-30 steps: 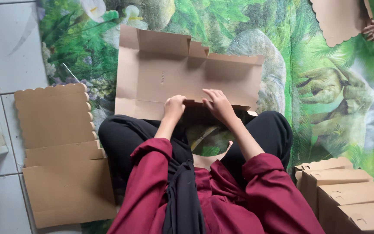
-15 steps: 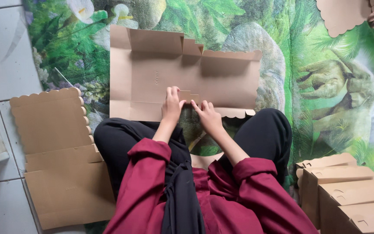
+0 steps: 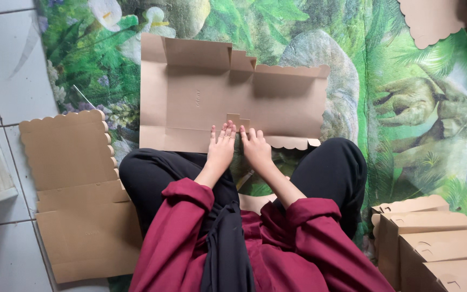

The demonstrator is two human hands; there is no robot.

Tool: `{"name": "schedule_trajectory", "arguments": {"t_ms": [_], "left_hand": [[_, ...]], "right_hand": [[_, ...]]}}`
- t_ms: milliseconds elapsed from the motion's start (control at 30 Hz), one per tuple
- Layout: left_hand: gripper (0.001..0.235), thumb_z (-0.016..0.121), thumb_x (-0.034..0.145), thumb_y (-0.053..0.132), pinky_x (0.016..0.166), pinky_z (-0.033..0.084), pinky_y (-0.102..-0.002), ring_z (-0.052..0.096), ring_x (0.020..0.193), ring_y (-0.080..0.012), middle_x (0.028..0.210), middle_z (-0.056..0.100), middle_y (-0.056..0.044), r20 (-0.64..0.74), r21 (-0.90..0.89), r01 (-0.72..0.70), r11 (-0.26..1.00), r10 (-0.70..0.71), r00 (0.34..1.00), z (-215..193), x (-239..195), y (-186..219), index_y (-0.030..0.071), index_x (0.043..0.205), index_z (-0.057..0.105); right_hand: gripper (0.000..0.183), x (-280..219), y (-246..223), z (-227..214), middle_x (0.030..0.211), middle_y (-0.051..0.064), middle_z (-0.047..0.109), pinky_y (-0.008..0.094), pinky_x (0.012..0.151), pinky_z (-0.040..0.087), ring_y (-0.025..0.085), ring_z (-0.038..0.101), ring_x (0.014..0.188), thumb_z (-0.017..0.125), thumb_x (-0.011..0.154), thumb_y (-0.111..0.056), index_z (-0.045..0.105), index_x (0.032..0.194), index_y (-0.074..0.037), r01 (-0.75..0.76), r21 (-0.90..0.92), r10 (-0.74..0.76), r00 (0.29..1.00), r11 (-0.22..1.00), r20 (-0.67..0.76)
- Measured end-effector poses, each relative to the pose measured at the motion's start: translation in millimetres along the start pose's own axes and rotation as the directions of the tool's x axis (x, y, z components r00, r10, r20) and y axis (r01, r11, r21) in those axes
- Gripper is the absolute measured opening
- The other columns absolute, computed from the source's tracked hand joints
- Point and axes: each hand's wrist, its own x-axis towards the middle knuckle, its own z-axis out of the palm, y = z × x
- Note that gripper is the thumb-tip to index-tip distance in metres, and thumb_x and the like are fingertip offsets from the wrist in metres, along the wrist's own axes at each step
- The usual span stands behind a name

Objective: The person sits on the floor and assembles a flat cardboard box by folding its sides and tucking in the tabs to form a three-dimensional container. The person handles one box at a time, folding and securing the flaps by hand.

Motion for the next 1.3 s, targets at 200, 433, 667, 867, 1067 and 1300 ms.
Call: {"name": "schedule_trajectory", "arguments": {"t_ms": [200, 433, 667, 867, 1067, 1300], "left_hand": [[0.058, 0.032, 0.093, 0.009, 0.117, -0.002, -0.057, 0.019, 0.145, -0.023, 0.156, 0.022, -0.009, 0.336, -0.073, 0.072, 0.995, -0.043, 0.941, -35.8, 16.3, 2.2, 0.007, 0.15, 0.022], [0.059, 0.026, 0.093, 0.008, 0.117, -0.011, -0.056, 0.008, 0.146, -0.0256, 0.158, 0.008, -0.01, 0.543, -0.015, 0.137, 0.99, -0.107, 0.833, -37.6, 34.5, 10.2, 0.005, 0.15, 0.013], [0.065, 0.037, 0.087, 0.005, 0.113, -0.009, -0.063, 0.019, 0.144, -0.021, 0.158, 0.018, -0.006, 0.576, -0.061, 0.102, 0.993, -0.049, 0.816, -53.1, 42.1, -1.3, 0.008, 0.149, 0.02], [0.077, 0.044, 0.078, 0.008, 0.111, 0.0, -0.068, 0.018, 0.145, -0.0201, 0.158, 0.016, -0.002, 0.565, -0.131, 0.111, 0.985, -0.018, 0.825, -14.9, 47.6, -12.4, 0.013, 0.15, 0.018], [0.043, 0.053, 0.087, 0.021, 0.106, 0.033, -0.049, 0.048, 0.122, -0.0326, 0.128, 0.052, -0.012, 0.28, -0.848, 0.308, 0.431, -0.128, 0.951, -63.5, 1.0, -67.3, 0.01, 0.128, 0.054], [0.039, 0.045, 0.102, 0.037, 0.065, 0.052, -0.025, 0.066, 0.06, -0.0103, 0.062, 0.066, 0.005, -0.02, -0.8, 0.421, 0.429, -0.719, 0.694, -149.9, -135.5, -128.1, 0.021, 0.071, 0.063]], "right_hand": [[0.053, -0.1, -15.2, 12.3, 0.114, 0.01, 0.054, 0.057, 0.074, 0.053, 0.025, 0.052, 0.086, 0.051, 0.076, -0.013, 0.058, 0.127, -0.001, 0.028, -0.038, -0.024, 0.994, 0.999, 0.102], [0.054, -21.4, -7.1, 16.6, 0.089, 0.01, 0.046, 0.042, 0.073, 0.056, 0.03, 0.052, 0.083, 0.044, 0.081, -0.005, 0.05, 0.135, -0.005, -0.096, 0.141, 0.085, 0.993, 0.985, 0.084], [0.062, -35.2, -22.4, 20.6, 0.095, 0.007, 0.046, 0.06, 0.092, 0.027, 0.028, 0.043, 0.09, 0.042, 0.086, -0.011, 0.035, 0.146, -0.023, -0.237, -0.002, 0.233, 0.954, 0.971, 0.19], [0.067, -35.4, -18.2, 20.0, 0.102, 0.006, 0.046, 0.064, 0.094, 0.024, 0.029, 0.043, 0.097, 0.04, 0.089, -0.009, 0.023, 0.151, -0.027, -0.298, 0.085, 0.259, 0.915, 0.951, 0.311], [0.069, -32.0, 13.9, 8.9, 0.105, -0.003, 0.055, 0.06, 0.096, 0.023, 0.024, 0.049, 0.11, 0.048, 0.085, -0.02, 0.024, 0.145, -0.043, -0.481, 0.312, 0.214, 0.761, 0.819, 0.612], [0.042, -72.1, 20.4, 9.8, 0.092, 0.018, 0.071, 0.027, 0.05, 0.058, 0.018, 0.07, 0.062, 0.042, 0.077, -0.004, 0.061, 0.114, -0.004, -0.743, 0.611, 0.314, 0.532, -0.272, 0.786]]}}
